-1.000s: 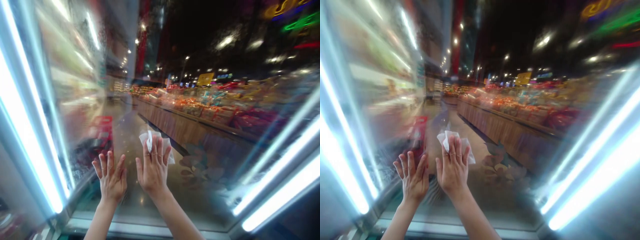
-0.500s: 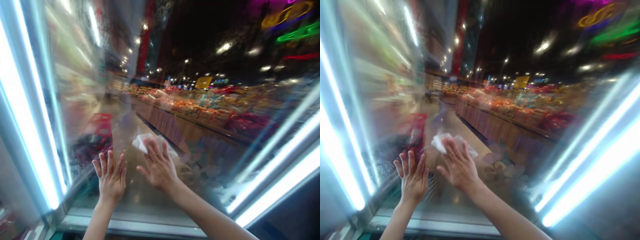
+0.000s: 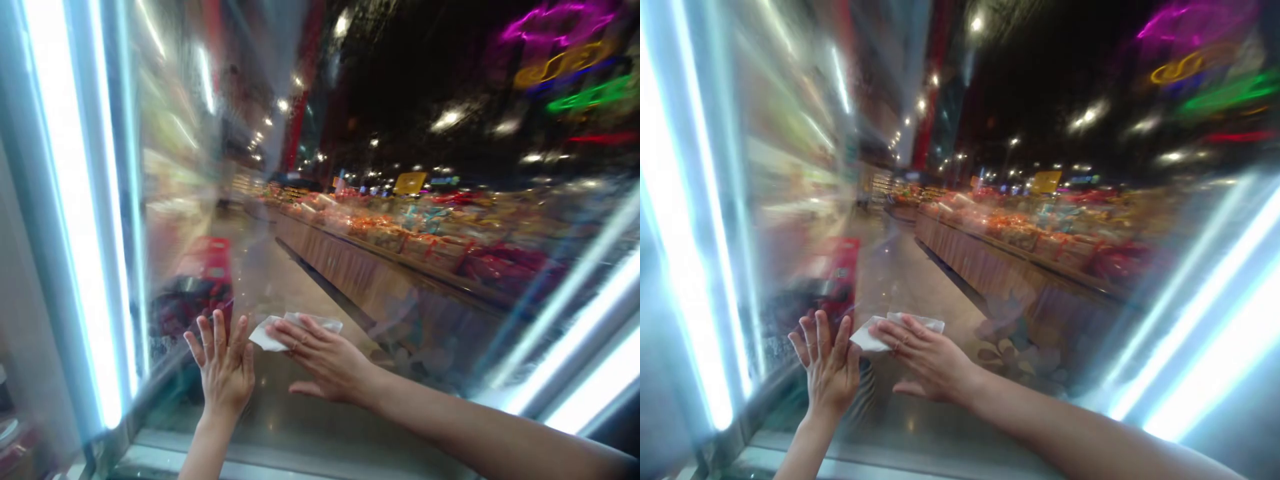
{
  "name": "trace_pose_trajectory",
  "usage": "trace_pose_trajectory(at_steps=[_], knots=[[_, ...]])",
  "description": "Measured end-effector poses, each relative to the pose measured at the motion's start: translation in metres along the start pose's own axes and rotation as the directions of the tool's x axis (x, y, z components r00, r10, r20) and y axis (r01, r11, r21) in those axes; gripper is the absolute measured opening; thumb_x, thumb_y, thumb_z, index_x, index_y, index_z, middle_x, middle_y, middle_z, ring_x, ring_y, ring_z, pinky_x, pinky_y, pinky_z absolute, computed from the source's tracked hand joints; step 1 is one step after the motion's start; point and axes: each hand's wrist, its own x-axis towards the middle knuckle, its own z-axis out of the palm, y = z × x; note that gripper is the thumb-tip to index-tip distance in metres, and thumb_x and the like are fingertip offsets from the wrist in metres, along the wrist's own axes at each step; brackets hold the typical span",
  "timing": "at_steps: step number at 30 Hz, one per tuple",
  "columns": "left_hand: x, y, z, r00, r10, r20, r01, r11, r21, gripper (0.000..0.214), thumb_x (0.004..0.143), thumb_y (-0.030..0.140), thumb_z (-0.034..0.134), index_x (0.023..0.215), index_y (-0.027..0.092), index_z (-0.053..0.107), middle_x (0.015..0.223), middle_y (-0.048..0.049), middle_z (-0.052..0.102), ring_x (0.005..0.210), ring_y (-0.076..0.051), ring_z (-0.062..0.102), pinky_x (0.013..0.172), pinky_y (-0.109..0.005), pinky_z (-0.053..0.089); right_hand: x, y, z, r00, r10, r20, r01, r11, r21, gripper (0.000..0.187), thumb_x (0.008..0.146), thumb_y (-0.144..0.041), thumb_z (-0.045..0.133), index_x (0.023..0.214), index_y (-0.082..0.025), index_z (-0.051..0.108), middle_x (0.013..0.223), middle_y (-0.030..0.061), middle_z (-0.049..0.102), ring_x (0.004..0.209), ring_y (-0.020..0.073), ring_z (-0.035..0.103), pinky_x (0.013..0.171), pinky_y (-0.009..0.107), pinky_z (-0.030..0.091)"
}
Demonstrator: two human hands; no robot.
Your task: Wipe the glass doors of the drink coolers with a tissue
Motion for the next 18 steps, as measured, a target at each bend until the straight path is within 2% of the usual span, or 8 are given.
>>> trace_pose_trajectory(at_steps=[2,5,7,10,12,14,16,18], knots=[[-0.002,0.004,0.002,0.999,-0.036,0.005,0.036,0.999,-0.002,0.086,0.094,0.014,0.057,0.164,0.036,0.013,0.175,-0.0030,-0.003,0.161,-0.028,-0.011,0.129,-0.064,-0.004,0.016,0.021,-0.013,1.000,0.009,-0.024,-0.008,1.000,0.023,0.075,0.100,-0.061,0.050,0.156,-0.012,0.041,0.168,0.0058,0.035,0.159,0.0168,0.021,0.131,0.039,0.024],[-0.003,0.009,0.004,0.998,-0.056,0.005,0.056,0.998,-0.022,0.085,0.094,0.014,0.056,0.164,0.035,0.012,0.175,-0.0040,-0.004,0.161,-0.030,-0.012,0.127,-0.069,-0.003,0.052,0.059,-0.042,0.957,0.222,-0.184,-0.227,0.974,-0.003,0.084,0.100,-0.062,0.050,0.161,-0.008,0.028,0.171,0.0134,0.024,0.161,0.0270,0.012,0.133,0.056,0.011],[-0.003,0.011,0.004,0.999,-0.053,0.004,0.053,0.998,-0.031,0.085,0.094,0.015,0.056,0.164,0.035,0.012,0.175,-0.0048,-0.004,0.161,-0.031,-0.011,0.126,-0.072,-0.003,0.070,0.066,-0.050,0.934,0.281,-0.220,-0.290,0.957,-0.010,0.088,0.099,-0.064,0.050,0.161,-0.006,0.026,0.171,0.0162,0.019,0.161,0.0312,0.007,0.131,0.060,0.006],[-0.003,0.013,0.005,0.997,-0.075,-0.012,0.074,0.996,-0.039,0.084,0.094,0.015,0.056,0.164,0.035,0.013,0.175,-0.0052,-0.002,0.161,-0.032,-0.009,0.125,-0.072,-0.003,0.073,0.042,-0.037,0.994,0.100,-0.050,-0.099,0.995,0.021,0.093,0.094,-0.072,0.052,0.160,-0.010,0.032,0.171,0.0115,0.023,0.161,0.0261,0.011,0.133,0.053,0.012],[-0.003,0.015,0.007,0.997,-0.078,-0.017,0.077,0.996,-0.037,0.084,0.094,0.015,0.057,0.164,0.035,0.014,0.175,-0.0050,-0.002,0.161,-0.032,-0.009,0.127,-0.069,-0.004,0.072,0.030,-0.028,0.994,-0.049,0.094,0.045,0.998,0.044,0.092,0.092,-0.074,0.052,0.160,-0.016,0.033,0.171,0.0054,0.026,0.161,0.0194,0.014,0.133,0.044,0.016],[-0.003,0.017,0.008,0.997,-0.076,-0.023,0.075,0.997,-0.034,0.085,0.093,0.015,0.058,0.164,0.035,0.015,0.175,-0.0048,-0.003,0.161,-0.031,-0.010,0.127,-0.067,-0.005,0.081,0.039,-0.033,0.990,-0.072,0.119,0.072,0.997,0.004,0.089,0.095,-0.073,0.049,0.161,-0.016,0.031,0.171,0.0053,0.024,0.160,0.0186,0.014,0.133,0.043,0.012],[-0.003,0.020,0.009,0.996,-0.081,-0.033,0.079,0.996,-0.034,0.086,0.093,0.014,0.059,0.164,0.036,0.015,0.175,-0.0042,-0.002,0.161,-0.030,-0.009,0.127,-0.067,-0.006,0.102,0.065,-0.052,1.000,0.015,-0.009,-0.015,0.996,-0.083,0.087,0.099,-0.070,0.042,0.161,-0.009,0.028,0.171,0.0117,0.021,0.160,0.0243,0.013,0.132,0.050,0.008],[-0.002,0.022,0.009,0.995,-0.089,-0.047,0.088,0.995,-0.039,0.086,0.093,0.014,0.058,0.164,0.036,0.015,0.175,-0.0032,-0.002,0.161,-0.030,-0.009,0.127,-0.067,-0.006,0.125,0.089,-0.072,0.976,0.134,-0.172,-0.159,0.977,-0.144,0.085,0.102,-0.066,0.033,0.160,-0.003,0.026,0.171,0.0168,0.022,0.159,0.0300,0.012,0.129,0.055,0.006]])
